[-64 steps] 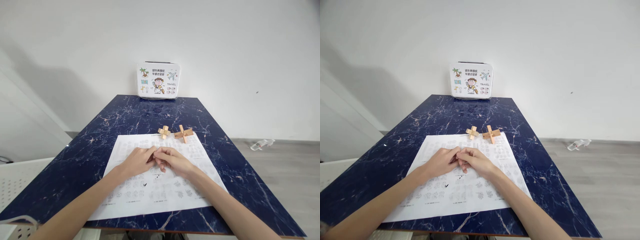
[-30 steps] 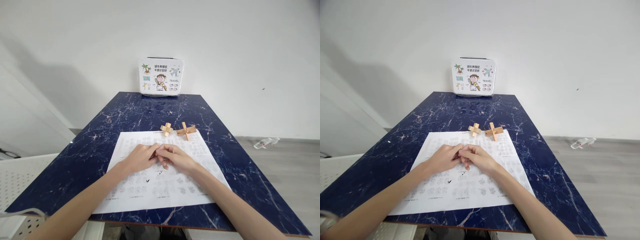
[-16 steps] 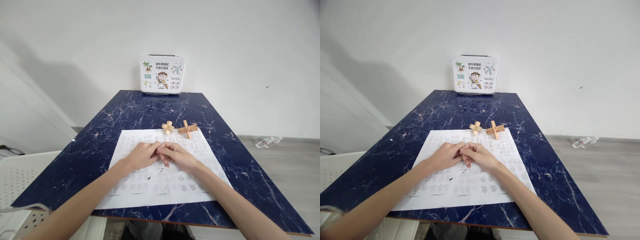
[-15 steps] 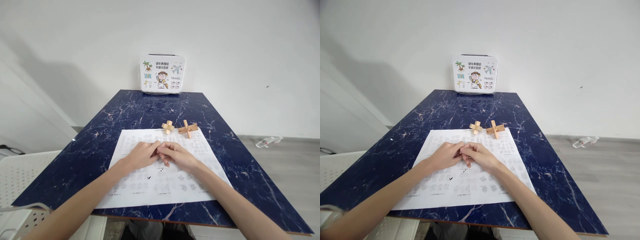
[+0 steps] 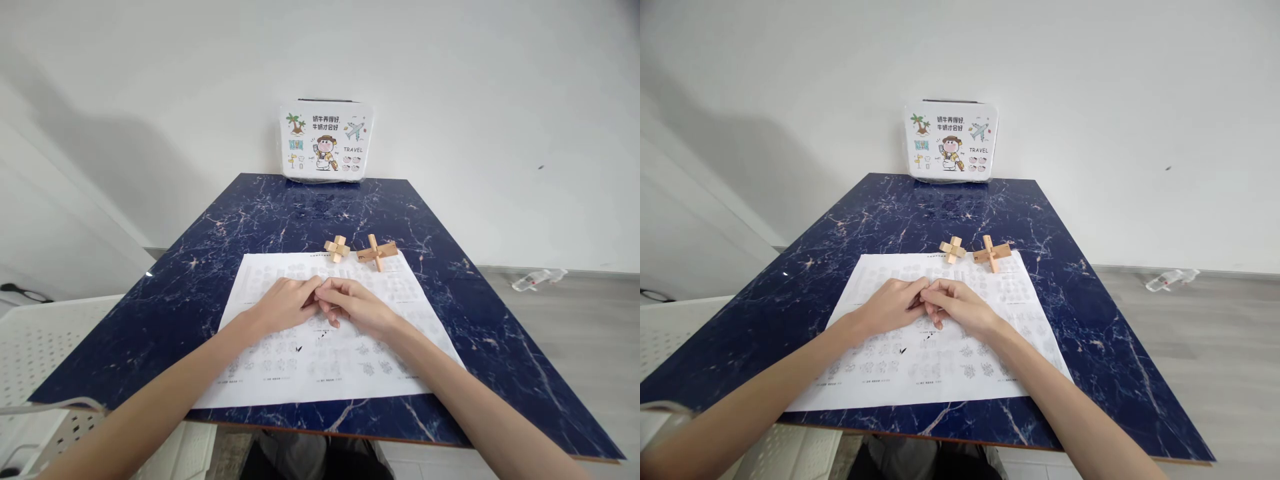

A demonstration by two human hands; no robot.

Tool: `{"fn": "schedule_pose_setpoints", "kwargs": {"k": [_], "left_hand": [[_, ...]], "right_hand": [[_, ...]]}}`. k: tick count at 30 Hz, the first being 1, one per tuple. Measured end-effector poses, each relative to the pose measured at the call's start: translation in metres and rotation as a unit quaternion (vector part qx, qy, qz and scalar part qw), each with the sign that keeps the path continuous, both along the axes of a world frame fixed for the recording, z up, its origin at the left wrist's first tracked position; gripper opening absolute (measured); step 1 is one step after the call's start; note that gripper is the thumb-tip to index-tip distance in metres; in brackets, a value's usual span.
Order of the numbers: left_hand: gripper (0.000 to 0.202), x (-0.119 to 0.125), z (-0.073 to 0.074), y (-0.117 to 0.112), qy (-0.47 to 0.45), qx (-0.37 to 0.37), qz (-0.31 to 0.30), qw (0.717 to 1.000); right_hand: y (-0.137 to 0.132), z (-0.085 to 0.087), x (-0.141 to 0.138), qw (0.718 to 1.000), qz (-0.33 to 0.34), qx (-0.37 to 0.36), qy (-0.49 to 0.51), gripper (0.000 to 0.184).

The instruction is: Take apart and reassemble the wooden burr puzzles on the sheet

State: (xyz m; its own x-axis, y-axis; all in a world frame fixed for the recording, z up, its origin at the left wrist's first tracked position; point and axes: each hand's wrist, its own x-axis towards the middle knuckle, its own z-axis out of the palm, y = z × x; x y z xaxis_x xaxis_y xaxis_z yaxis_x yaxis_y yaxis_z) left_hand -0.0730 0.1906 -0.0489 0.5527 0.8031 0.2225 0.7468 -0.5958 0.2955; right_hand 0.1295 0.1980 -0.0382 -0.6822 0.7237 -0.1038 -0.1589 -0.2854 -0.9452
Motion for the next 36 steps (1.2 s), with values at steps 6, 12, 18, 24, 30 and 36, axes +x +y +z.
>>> {"fn": "schedule_pose_setpoints", "kwargs": {"k": [6,12,18,24,30,36], "left_hand": [[0.008,0.0002,0.0009,-0.0002,0.000,0.001,-0.001,1.000],[0.007,-0.0003,0.0006,-0.0001,0.006,0.000,0.003,1.000],[0.007,-0.0019,-0.0013,0.0006,-0.001,0.001,-0.003,1.000],[0.008,-0.0017,-0.0015,0.0011,-0.003,0.002,-0.006,1.000],[0.004,-0.0020,-0.0013,0.0009,-0.002,0.003,-0.007,1.000],[0.004,-0.0037,-0.0028,0.0010,0.001,0.011,-0.004,1.000]], "right_hand": [[-0.0004,0.0007,-0.0008,1.000,-0.001,0.000,0.002,0.038],[-0.0004,-0.0006,-0.0014,1.000,0.002,-0.002,0.006,0.038],[-0.0004,0.0004,-0.0007,1.000,0.003,0.002,0.008,0.037],[0.0012,-0.0027,-0.0013,1.000,0.003,0.006,0.011,0.038],[0.0015,-0.0046,-0.0016,1.000,0.001,0.001,0.016,0.036],[0.0023,-0.0050,-0.0026,1.000,0.001,-0.002,0.014,0.037]]}}
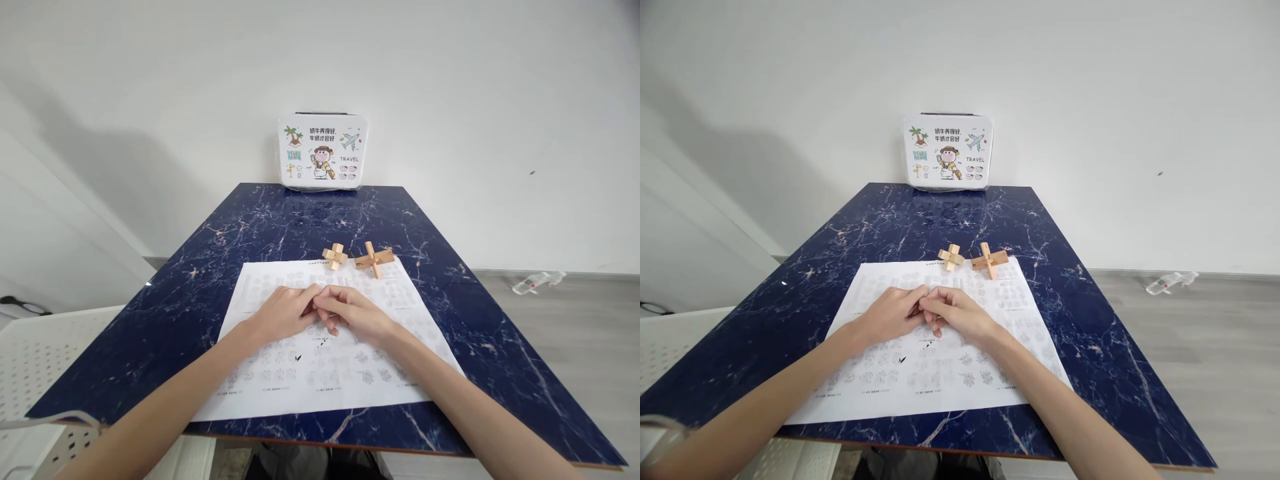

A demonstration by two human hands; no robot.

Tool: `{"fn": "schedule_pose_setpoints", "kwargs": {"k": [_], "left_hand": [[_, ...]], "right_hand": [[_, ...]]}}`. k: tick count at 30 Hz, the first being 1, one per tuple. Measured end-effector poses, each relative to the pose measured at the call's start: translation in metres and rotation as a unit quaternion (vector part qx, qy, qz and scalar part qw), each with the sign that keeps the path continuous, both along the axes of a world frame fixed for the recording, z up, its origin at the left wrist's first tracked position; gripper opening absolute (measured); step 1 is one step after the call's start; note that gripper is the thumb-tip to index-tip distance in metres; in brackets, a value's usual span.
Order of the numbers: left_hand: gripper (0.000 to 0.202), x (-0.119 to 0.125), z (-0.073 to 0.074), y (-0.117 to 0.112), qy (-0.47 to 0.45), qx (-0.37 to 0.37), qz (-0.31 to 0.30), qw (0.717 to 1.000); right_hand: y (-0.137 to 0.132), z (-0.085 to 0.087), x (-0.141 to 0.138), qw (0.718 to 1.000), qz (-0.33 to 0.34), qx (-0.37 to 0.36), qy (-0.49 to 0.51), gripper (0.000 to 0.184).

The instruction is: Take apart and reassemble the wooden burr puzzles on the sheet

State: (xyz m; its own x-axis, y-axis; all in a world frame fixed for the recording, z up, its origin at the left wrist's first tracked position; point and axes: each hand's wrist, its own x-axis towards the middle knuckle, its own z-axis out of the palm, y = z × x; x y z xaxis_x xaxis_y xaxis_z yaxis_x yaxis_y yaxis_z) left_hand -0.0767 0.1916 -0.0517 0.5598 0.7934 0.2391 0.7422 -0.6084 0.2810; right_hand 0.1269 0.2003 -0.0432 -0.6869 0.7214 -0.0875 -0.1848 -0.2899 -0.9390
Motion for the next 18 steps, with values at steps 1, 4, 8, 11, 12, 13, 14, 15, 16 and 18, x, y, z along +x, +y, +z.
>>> {"fn": "schedule_pose_setpoints", "kwargs": {"k": [1,4,8,11,12,13,14,15,16,18], "left_hand": [[0.003,0.0000,0.0000,0.0000,0.001,0.002,0.001,1.000],[0.002,0.0002,0.0004,-0.0002,0.001,0.005,0.002,1.000],[0.002,0.0006,0.0008,-0.0003,0.001,0.010,0.001,1.000],[0.002,0.0005,0.0003,0.0001,0.000,0.005,-0.001,1.000],[0.002,0.0004,0.0001,0.0002,0.000,0.004,0.000,1.000],[0.002,0.0004,0.0001,0.0002,0.000,0.002,0.001,1.000],[0.003,0.0004,0.0002,0.0001,0.000,0.000,0.002,1.000],[0.004,0.0005,0.0004,0.0000,0.000,-0.003,0.002,1.000],[0.004,0.0006,0.0008,-0.0002,-0.001,-0.006,0.002,1.000],[0.004,0.0008,0.0017,-0.0007,-0.001,-0.009,0.002,1.000]], "right_hand": [[0.0002,-0.0001,0.0000,1.000,0.001,0.000,0.000,0.037],[0.0005,-0.0001,0.0003,1.000,0.002,0.000,-0.003,0.037],[0.0001,0.0012,0.0004,1.000,0.000,0.001,-0.005,0.037],[-0.0005,0.0024,0.0002,1.000,0.001,0.001,-0.001,0.037],[-0.0007,0.0026,0.0002,1.000,0.001,0.001,0.001,0.037],[-0.0008,0.0027,0.0002,1.000,0.001,0.000,0.001,0.036],[-0.0008,0.0026,0.0003,1.000,0.002,-0.001,0.001,0.036],[-0.0008,0.0025,0.0004,1.000,0.003,-0.001,0.000,0.036],[-0.0008,0.0023,0.0005,1.000,0.003,-0.002,-0.001,0.036],[-0.0008,0.0018,0.0005,1.000,0.004,-0.001,-0.002,0.036]]}}
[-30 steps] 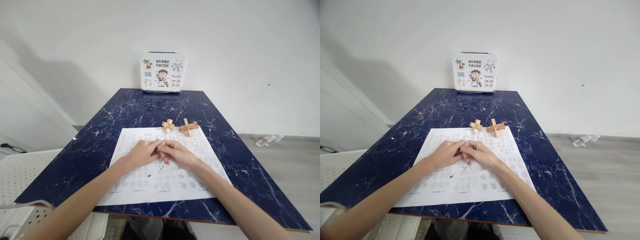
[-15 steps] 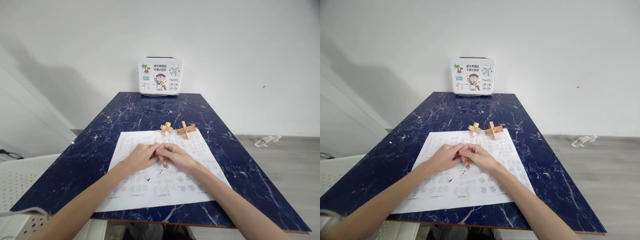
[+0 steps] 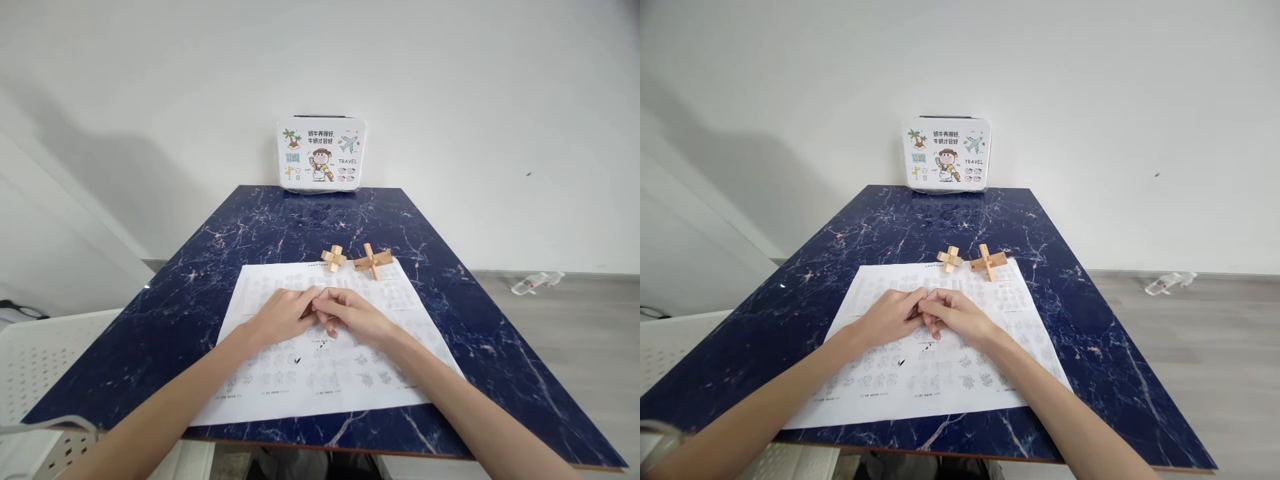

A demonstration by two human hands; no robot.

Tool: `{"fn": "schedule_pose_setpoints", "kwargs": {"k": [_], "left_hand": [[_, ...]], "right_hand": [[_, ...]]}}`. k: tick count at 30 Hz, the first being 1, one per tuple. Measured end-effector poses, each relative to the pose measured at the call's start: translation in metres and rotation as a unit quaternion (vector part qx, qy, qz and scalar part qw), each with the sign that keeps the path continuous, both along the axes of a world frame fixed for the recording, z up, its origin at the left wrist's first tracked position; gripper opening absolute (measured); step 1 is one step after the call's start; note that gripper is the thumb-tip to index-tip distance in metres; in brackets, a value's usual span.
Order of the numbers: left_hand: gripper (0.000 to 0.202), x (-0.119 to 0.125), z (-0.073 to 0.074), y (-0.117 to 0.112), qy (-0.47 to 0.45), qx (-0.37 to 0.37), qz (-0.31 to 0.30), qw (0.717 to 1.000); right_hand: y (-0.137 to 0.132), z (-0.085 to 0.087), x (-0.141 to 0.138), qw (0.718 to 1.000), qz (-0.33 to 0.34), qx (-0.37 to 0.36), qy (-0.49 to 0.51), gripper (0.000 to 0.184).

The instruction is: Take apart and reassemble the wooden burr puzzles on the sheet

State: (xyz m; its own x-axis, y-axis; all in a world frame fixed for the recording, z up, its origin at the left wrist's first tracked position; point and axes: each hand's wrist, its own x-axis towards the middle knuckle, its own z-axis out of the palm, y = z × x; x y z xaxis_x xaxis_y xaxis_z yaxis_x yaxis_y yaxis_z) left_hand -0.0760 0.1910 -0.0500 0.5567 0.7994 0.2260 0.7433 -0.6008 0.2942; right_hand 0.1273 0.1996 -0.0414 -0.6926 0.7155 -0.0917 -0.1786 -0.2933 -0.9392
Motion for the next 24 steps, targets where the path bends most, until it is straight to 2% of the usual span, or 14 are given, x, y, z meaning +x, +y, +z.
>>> {"fn": "schedule_pose_setpoints", "kwargs": {"k": [11,17,21,24], "left_hand": [[0.006,-0.0005,-0.0018,0.0004,0.004,0.018,0.002,1.000],[0.003,-0.0002,0.0023,-0.0003,-0.004,0.016,-0.006,1.000],[0.003,0.0005,0.0017,-0.0003,0.011,0.041,-0.008,0.999],[0.006,0.0014,0.0011,-0.0008,0.028,0.061,-0.021,0.997]], "right_hand": [[0.0017,-0.0022,0.0005,1.000,-0.010,0.003,-0.003,0.039],[0.0027,-0.0015,-0.0007,1.000,-0.022,0.013,0.008,0.041],[0.0044,0.0015,-0.0005,0.998,-0.063,0.021,0.021,0.044],[0.0074,0.0030,0.0005,0.992,-0.117,-0.004,0.036,0.047]]}}
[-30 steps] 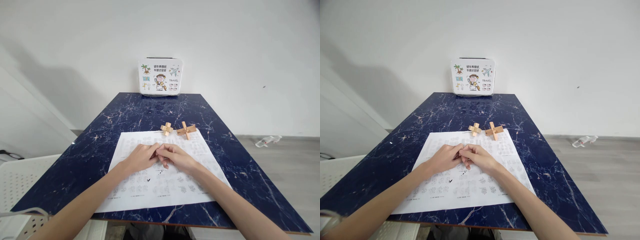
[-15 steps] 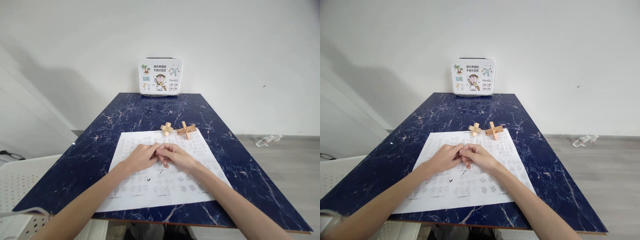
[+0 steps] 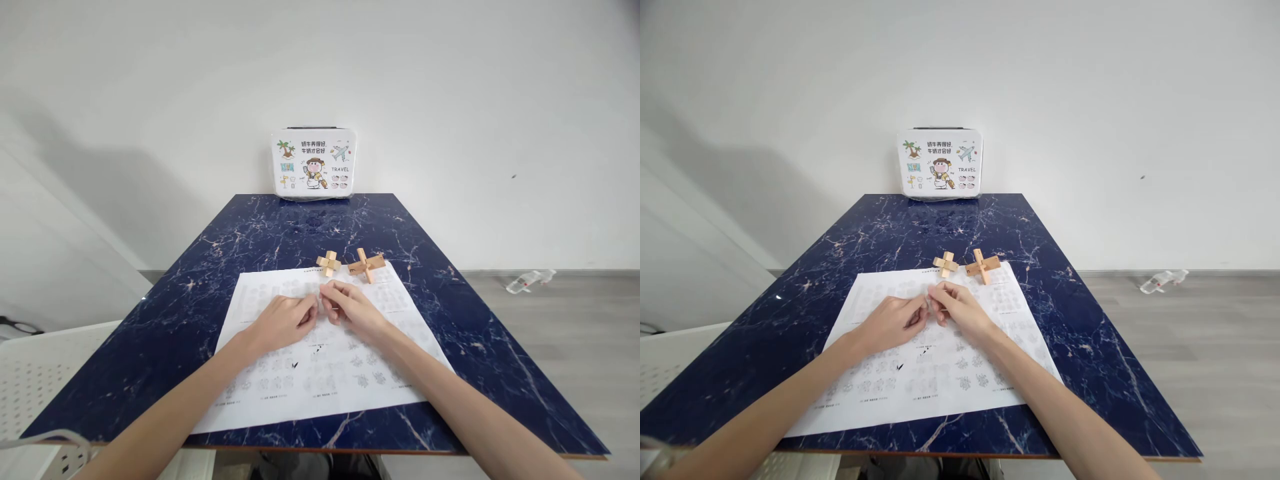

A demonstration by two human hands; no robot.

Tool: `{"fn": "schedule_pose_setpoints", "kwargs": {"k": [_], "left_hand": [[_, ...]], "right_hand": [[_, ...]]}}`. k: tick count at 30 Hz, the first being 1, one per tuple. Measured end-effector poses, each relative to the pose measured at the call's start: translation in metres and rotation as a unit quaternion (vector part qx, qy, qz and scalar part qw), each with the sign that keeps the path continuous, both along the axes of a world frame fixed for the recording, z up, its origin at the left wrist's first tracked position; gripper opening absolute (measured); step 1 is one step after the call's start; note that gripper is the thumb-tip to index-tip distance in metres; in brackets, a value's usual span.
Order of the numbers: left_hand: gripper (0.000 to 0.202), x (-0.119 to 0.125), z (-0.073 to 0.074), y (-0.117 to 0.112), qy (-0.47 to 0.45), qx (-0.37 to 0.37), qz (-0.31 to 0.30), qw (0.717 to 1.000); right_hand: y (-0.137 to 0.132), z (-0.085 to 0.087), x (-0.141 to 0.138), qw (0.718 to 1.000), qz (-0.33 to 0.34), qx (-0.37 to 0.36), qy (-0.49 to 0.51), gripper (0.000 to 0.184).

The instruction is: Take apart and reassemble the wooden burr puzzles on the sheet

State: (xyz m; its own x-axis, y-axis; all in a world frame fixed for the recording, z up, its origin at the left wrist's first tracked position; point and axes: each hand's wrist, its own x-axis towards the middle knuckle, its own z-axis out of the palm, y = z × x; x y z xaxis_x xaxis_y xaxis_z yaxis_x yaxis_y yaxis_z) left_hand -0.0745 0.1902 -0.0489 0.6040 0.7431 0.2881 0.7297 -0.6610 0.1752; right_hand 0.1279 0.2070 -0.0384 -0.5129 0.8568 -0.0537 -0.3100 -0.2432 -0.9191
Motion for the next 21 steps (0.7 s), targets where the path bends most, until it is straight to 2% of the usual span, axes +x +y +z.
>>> {"fn": "schedule_pose_setpoints", "kwargs": {"k": [5,10,14,21], "left_hand": [[0.010,0.002,0.002,-0.001,-0.001,0.001,-0.010,1.000],[0.011,0.003,0.006,-0.003,-0.004,0.000,-0.013,1.000],[0.013,0.004,0.009,-0.005,-0.010,-0.002,-0.015,1.000],[0.014,0.005,0.012,-0.007,-0.019,-0.014,-0.024,0.999]], "right_hand": [[0.011,-0.001,0.004,0.989,-0.083,-0.090,0.085,0.047],[0.025,-0.006,0.014,0.965,-0.123,-0.145,0.183,0.046],[0.034,-0.014,0.025,0.952,-0.134,-0.147,0.231,0.045],[0.044,-0.021,0.029,0.960,-0.125,-0.123,0.216,0.038]]}}
